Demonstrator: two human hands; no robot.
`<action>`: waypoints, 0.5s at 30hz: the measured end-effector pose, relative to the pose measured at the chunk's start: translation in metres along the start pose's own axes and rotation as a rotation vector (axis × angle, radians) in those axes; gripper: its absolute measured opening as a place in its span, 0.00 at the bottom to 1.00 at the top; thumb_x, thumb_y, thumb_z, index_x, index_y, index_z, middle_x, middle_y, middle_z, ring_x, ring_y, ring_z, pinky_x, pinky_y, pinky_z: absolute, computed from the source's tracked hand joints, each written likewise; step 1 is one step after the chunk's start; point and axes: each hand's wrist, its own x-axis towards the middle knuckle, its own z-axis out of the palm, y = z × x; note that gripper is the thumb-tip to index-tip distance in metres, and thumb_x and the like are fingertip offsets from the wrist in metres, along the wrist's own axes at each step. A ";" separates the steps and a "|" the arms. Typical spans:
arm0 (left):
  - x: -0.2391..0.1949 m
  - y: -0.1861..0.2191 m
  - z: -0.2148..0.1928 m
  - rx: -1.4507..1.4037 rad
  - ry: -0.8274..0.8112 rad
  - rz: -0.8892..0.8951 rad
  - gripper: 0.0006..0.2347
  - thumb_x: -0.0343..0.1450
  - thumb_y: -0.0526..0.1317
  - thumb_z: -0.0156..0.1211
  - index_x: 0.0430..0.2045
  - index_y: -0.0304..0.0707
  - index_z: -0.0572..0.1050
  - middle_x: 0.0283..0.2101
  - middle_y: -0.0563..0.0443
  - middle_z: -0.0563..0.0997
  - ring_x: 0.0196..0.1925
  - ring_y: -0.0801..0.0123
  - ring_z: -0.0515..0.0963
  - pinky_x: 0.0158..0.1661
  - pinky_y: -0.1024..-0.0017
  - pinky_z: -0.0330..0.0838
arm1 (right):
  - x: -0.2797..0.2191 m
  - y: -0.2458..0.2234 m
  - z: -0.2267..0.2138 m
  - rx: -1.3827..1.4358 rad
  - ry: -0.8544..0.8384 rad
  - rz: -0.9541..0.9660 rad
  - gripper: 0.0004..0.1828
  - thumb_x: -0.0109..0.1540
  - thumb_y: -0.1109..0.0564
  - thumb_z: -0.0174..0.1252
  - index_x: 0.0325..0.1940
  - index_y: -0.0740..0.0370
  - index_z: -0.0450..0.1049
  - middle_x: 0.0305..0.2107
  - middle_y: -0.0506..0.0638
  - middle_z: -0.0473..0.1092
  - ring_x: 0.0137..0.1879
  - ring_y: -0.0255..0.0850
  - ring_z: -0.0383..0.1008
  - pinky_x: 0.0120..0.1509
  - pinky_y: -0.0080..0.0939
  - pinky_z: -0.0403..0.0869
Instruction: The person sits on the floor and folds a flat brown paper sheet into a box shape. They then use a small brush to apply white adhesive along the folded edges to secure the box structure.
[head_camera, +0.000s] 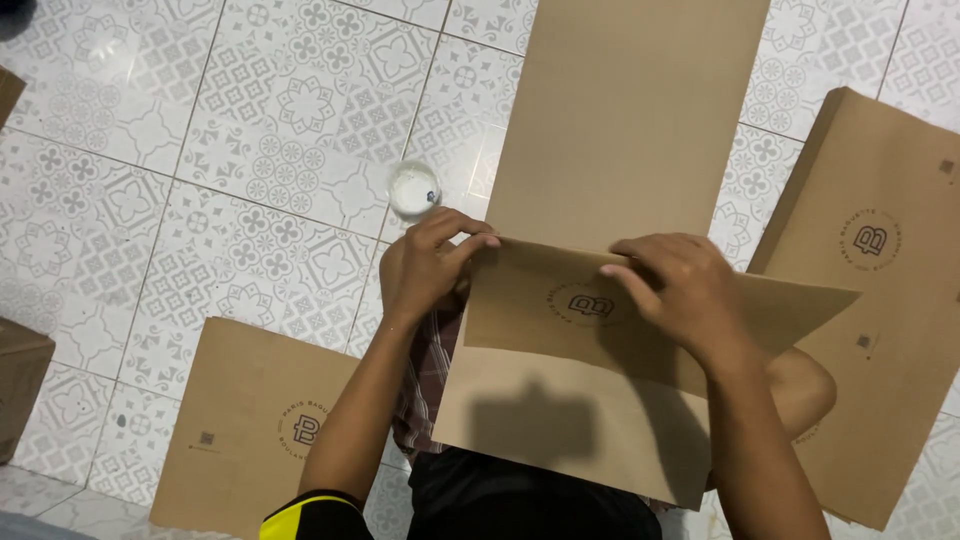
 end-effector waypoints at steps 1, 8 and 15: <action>0.000 0.004 0.002 -0.001 0.000 -0.002 0.01 0.67 0.37 0.71 0.27 0.48 0.84 0.27 0.55 0.83 0.33 0.61 0.81 0.42 0.65 0.75 | 0.005 -0.005 0.008 0.000 -0.003 0.000 0.10 0.62 0.53 0.69 0.45 0.56 0.83 0.36 0.53 0.81 0.46 0.49 0.82 0.58 0.50 0.76; 0.006 0.029 0.000 0.182 -0.039 0.058 0.05 0.68 0.41 0.72 0.33 0.51 0.84 0.32 0.60 0.84 0.39 0.66 0.81 0.49 0.64 0.71 | 0.026 -0.023 0.034 0.082 0.013 -0.039 0.05 0.63 0.57 0.67 0.42 0.56 0.84 0.33 0.52 0.81 0.43 0.45 0.83 0.53 0.45 0.78; 0.005 0.027 0.011 0.236 -0.090 0.073 0.05 0.66 0.41 0.73 0.32 0.50 0.84 0.31 0.59 0.85 0.40 0.67 0.82 0.55 0.60 0.67 | 0.031 -0.036 0.046 0.150 0.040 -0.092 0.07 0.60 0.60 0.68 0.43 0.57 0.83 0.33 0.53 0.81 0.42 0.47 0.83 0.49 0.46 0.79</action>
